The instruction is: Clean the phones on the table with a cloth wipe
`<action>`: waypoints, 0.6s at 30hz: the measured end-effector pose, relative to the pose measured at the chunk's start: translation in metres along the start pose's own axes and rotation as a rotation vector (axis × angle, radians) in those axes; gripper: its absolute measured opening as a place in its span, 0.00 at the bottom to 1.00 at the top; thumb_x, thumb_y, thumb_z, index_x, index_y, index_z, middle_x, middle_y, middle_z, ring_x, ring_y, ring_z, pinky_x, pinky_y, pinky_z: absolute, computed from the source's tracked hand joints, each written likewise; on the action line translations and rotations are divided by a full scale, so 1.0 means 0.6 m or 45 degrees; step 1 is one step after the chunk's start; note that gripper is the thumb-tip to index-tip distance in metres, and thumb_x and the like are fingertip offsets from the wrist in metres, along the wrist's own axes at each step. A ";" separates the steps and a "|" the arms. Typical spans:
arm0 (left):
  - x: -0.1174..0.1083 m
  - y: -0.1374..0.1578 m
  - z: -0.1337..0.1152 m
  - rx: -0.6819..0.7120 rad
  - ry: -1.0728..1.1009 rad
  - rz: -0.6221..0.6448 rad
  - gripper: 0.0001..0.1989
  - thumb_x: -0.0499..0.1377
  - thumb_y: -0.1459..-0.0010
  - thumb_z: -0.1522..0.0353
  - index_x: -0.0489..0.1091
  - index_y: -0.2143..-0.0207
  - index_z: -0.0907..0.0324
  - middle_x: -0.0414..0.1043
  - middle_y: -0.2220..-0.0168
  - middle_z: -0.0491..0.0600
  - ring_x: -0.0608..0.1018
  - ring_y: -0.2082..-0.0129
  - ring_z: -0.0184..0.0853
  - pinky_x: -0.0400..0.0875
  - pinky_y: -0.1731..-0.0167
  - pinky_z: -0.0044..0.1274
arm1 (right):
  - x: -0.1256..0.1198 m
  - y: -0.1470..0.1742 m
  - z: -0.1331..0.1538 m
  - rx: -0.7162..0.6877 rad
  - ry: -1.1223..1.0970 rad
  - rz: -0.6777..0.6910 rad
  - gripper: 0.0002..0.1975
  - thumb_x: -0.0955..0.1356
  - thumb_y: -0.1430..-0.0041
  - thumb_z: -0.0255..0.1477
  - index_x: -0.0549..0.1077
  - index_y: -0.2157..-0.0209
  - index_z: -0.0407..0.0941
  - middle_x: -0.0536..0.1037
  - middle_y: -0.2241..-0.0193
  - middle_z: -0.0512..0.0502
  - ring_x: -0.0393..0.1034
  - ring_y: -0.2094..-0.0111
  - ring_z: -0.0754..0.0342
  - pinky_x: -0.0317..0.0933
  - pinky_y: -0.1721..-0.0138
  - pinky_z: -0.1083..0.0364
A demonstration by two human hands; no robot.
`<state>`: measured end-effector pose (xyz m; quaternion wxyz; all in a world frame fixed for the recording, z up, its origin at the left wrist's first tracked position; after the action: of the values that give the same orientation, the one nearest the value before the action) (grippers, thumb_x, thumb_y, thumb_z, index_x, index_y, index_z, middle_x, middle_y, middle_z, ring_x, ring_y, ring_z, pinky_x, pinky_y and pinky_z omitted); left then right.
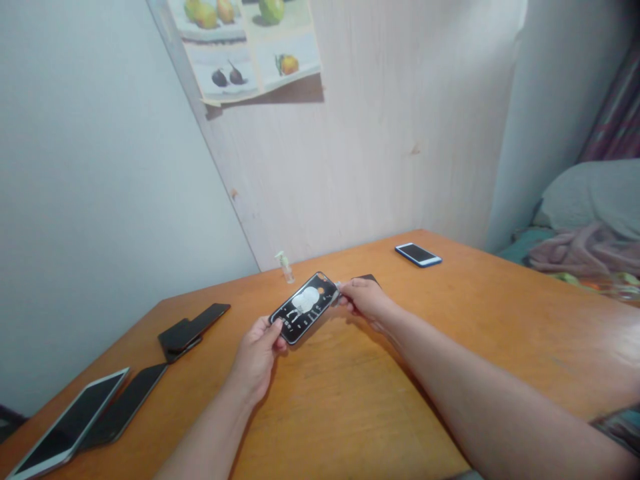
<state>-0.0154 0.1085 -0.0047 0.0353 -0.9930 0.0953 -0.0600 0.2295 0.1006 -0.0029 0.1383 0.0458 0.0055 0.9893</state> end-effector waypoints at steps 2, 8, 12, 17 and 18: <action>0.008 0.004 0.003 -0.058 0.100 0.028 0.15 0.67 0.49 0.61 0.66 0.68 0.60 0.64 0.75 0.40 0.65 0.78 0.23 0.62 0.78 0.16 | 0.005 0.002 0.001 0.011 -0.135 0.016 0.13 0.65 0.39 0.30 0.69 0.77 0.42 0.72 0.82 0.51 0.59 0.85 0.64 0.51 0.86 0.65; 0.022 0.012 0.012 -0.182 0.281 0.064 0.14 0.68 0.49 0.67 0.66 0.67 0.61 0.66 0.74 0.40 0.67 0.78 0.21 0.65 0.77 0.14 | 0.023 0.016 0.001 0.058 -0.512 0.052 0.11 0.64 0.36 0.32 0.69 0.71 0.42 0.75 0.79 0.49 0.64 0.82 0.64 0.56 0.83 0.65; 0.029 0.015 0.014 -0.228 0.334 0.072 0.11 0.67 0.47 0.70 0.66 0.68 0.61 0.67 0.74 0.41 0.70 0.78 0.22 0.69 0.76 0.15 | 0.071 0.046 -0.017 0.072 -0.474 0.172 0.11 0.66 0.38 0.31 0.68 0.73 0.42 0.74 0.81 0.50 0.64 0.84 0.64 0.53 0.85 0.65; 0.027 0.016 0.008 -0.230 0.357 0.058 0.09 0.65 0.45 0.71 0.66 0.65 0.61 0.68 0.73 0.42 0.71 0.78 0.23 0.71 0.76 0.16 | 0.119 0.075 -0.027 0.071 -0.347 0.365 0.11 0.68 0.42 0.36 0.67 0.71 0.43 0.74 0.81 0.52 0.63 0.85 0.63 0.50 0.86 0.64; 0.028 0.017 0.007 -0.233 0.344 0.073 0.09 0.65 0.44 0.70 0.66 0.65 0.61 0.68 0.73 0.42 0.71 0.78 0.22 0.70 0.76 0.15 | 0.109 0.070 -0.020 0.048 -0.333 0.333 0.11 0.69 0.43 0.36 0.67 0.71 0.43 0.74 0.81 0.52 0.63 0.85 0.63 0.51 0.85 0.64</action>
<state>-0.0006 0.0956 -0.0080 -0.0669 -0.9718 0.1324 -0.1831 0.1541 0.0782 -0.0080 0.0071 0.1770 0.0000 0.9842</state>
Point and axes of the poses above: each hand's wrist, its own y-axis away from the middle knuckle, its own x-axis out of the palm, z = x × y, the point moved 8 cm from there along -y, towards the middle knuckle
